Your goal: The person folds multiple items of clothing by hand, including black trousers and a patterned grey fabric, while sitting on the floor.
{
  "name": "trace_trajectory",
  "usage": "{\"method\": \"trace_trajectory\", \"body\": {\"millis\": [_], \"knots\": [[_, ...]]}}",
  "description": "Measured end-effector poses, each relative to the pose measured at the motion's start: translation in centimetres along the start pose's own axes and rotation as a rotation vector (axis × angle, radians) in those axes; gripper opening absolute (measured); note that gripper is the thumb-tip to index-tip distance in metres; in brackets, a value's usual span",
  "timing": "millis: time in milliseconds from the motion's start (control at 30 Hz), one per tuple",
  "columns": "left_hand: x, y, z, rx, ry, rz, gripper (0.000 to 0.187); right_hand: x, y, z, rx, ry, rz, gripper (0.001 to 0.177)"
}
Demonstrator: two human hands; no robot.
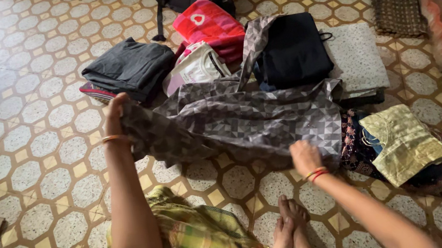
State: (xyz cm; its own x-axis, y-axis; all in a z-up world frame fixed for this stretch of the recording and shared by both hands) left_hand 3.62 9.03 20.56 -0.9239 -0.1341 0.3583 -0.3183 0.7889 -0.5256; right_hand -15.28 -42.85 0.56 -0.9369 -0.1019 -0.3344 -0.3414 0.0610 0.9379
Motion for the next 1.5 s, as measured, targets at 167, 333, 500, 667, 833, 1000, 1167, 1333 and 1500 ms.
{"method": "trace_trajectory", "body": {"millis": [167,333,500,667,833,1000,1167,1333,1500], "knots": [[1.0,4.1,-5.0,-0.019,-0.154,-0.004,0.022,-2.6,5.7,-8.9,-0.038,-0.120,-0.195,0.011],[1.2,7.9,-6.2,-0.291,-0.159,0.103,0.021,-3.3,5.9,-13.6,-0.559,0.059,-0.120,0.039],[3.6,10.7,-6.8,-0.521,0.011,0.472,0.034,3.9,0.8,-11.0,-0.349,-0.013,1.010,0.048],[7.1,7.8,-6.7,-1.066,0.011,0.069,0.047,6.1,-0.4,-7.6,-0.417,0.241,1.072,0.025],[3.3,-0.4,-4.9,-1.806,-0.171,0.310,0.062,2.9,-0.9,-8.3,-0.401,0.176,1.101,0.029],[-1.5,-11.7,-2.0,-1.273,-0.999,0.040,0.041,-0.7,0.3,-11.0,-0.535,-0.077,0.880,0.035],[-4.2,-9.7,2.9,-1.025,-1.207,0.017,0.037,2.8,0.5,-12.9,-0.957,-0.815,0.802,0.030],[-10.2,2.5,8.1,-1.647,-0.750,-0.080,0.046,5.9,0.2,-12.5,-0.930,-0.801,0.900,0.052],[-11.1,10.0,11.4,-2.033,-0.248,-0.043,0.047,4.8,-0.5,-10.5,-0.465,-0.394,0.907,0.075]]}}
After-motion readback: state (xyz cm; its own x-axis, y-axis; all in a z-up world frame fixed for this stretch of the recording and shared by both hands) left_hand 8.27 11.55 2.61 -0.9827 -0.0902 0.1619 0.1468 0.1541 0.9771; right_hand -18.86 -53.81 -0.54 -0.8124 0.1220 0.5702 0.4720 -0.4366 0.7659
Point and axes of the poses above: each hand's wrist, its own x-axis away from the middle knuckle, its own y-axis out of the back of the hand, z = x × y, the point moved 4 cm from there along -x, towards the middle knuckle, and after that the axes turned 10 degrees about -z, right-handed, at the moved point
